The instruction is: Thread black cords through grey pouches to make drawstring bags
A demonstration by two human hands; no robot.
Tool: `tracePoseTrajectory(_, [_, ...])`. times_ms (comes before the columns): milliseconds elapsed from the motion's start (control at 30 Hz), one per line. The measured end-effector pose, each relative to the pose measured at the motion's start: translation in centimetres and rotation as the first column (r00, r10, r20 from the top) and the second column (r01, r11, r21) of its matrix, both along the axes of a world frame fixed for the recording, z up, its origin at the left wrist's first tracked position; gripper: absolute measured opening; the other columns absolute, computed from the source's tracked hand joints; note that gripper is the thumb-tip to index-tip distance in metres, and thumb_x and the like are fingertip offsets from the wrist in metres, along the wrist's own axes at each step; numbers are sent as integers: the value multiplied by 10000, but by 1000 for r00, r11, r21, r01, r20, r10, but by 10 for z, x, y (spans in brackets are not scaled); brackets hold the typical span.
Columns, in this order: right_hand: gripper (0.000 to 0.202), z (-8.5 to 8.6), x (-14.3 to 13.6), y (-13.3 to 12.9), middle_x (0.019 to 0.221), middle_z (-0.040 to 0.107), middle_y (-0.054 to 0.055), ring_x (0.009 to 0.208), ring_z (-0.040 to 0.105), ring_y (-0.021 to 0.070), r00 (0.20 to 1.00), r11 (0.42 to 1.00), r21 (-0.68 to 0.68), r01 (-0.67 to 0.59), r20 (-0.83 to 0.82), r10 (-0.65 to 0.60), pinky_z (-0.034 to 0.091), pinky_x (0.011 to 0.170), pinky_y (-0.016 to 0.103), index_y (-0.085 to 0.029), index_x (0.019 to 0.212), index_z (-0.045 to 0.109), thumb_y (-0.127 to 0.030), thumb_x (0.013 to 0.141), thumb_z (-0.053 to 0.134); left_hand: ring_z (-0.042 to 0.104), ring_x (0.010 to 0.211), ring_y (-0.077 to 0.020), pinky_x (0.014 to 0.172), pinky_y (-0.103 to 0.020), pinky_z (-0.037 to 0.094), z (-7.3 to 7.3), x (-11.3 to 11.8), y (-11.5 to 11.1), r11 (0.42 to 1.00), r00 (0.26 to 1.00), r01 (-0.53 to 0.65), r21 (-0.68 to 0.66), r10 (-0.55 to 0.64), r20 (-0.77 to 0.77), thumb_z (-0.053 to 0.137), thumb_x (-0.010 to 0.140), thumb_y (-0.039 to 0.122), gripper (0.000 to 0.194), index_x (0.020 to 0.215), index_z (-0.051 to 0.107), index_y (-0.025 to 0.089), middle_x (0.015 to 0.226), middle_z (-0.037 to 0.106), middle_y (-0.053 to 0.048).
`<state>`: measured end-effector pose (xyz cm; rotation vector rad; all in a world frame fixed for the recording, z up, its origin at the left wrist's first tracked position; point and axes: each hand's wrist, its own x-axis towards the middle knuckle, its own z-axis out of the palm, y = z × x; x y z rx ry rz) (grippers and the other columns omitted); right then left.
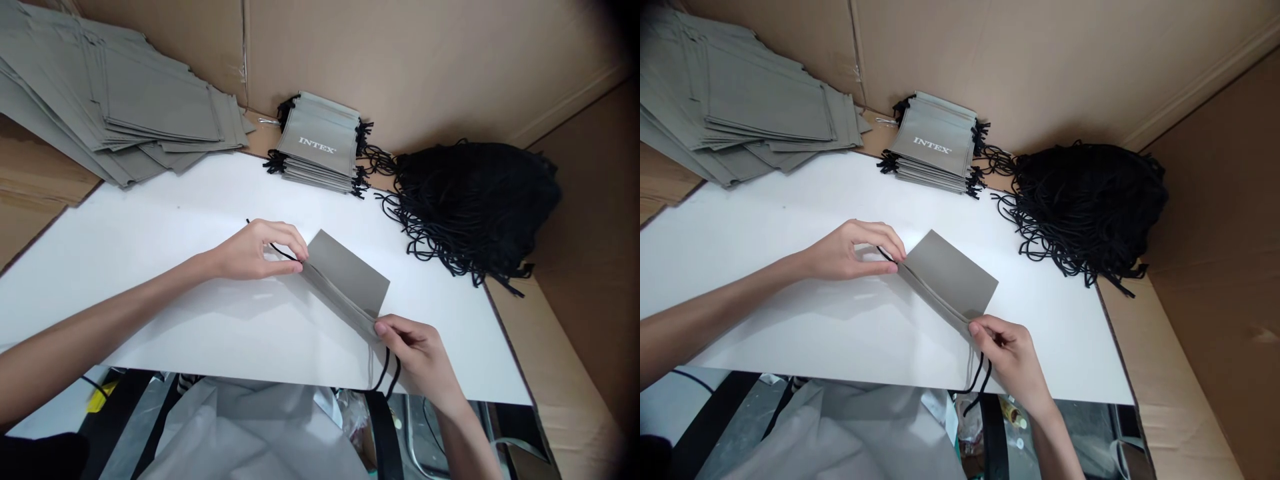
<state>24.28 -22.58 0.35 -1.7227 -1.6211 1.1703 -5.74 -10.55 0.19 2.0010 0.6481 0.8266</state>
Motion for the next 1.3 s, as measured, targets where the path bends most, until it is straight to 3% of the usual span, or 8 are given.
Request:
tracePoseTrajectory(267, [468, 3, 2, 4, 590, 281, -26, 565, 269, 131, 999, 999, -30, 19, -46, -21, 255, 511, 281, -211, 559, 414, -535, 853, 578, 692, 863, -166, 835, -300, 553, 7, -1, -3, 1000, 1000, 1, 7, -2, 23, 716, 846, 186, 61, 896, 745, 169, 953, 735, -72])
tracePoseTrajectory(467, [444, 4, 3, 3, 589, 299, -23, 568, 282, 134, 998, 999, -36, 22, -51, -24, 264, 518, 284, -210, 556, 432, -510, 840, 592, 684, 913, -173, 877, -309, 540, 7, 1, -6, 998, 998, -38, -41, 40, 45, 722, 855, 230, 75, 903, 746, 178, 979, 733, -64])
tracePoseTrajectory(700, [433, 0, 5, 3, 590, 337, -17, 566, 294, 130, 998, 1000, -26, 4, -65, -6, 261, 507, 275, -192, 576, 500, -511, 851, 603, 646, 938, -166, 813, -277, 516, 5, 4, -11, 992, 997, -64, -112, 58, -54, 649, 886, 250, 87, 895, 682, 170, 997, 696, -48])
tracePoseTrajectory(833, [478, -5, 8, 5, 587, 310, -24, 562, 276, 122, 995, 1000, -9, -29, -100, 28, 239, 509, 269, -192, 566, 449, -537, 866, 587, 624, 946, -160, 730, -231, 488, 7, 5, -12, 989, 997, -35, -147, 24, -72, 625, 890, 252, 83, 892, 657, 175, 1011, 679, -45])
tracePoseTrajectory(933, [510, -10, 11, 5, 597, 265, -34, 566, 240, 117, 989, 999, -27, -24, -145, 20, 215, 511, 269, -202, 564, 373, -540, 884, 581, 621, 937, -154, 782, -240, 482, 8, 5, -11, 981, 999, -36, -193, 30, -36, 631, 890, 261, 92, 887, 662, 175, 1000, 680, -39])
tracePoseTrajectory(1133, [532, -19, 11, 1, 603, 250, -42, 562, 217, 111, 966, 993, -113, 33, -251, -61, 194, 501, 265, -206, 582, 361, -581, 879, 594, 642, 867, -152, 810, -264, 502, 13, 16, -22, 914, 979, -108, -392, 165, 117, 703, 853, 335, 181, 929, 693, 172, 956, 700, -41])
tracePoseTrajectory(1300, [524, -24, 5, -4, 582, 239, -51, 528, 199, 100, 948, 991, -124, 56, -304, -92, 165, 473, 258, -206, 587, 384, -583, 887, 591, 625, 752, -137, 720, -248, 494, 17, 25, -36, 888, 932, -170, -427, 286, 223, 723, 837, 314, 163, 885, 723, 159, 841, 713, -31])
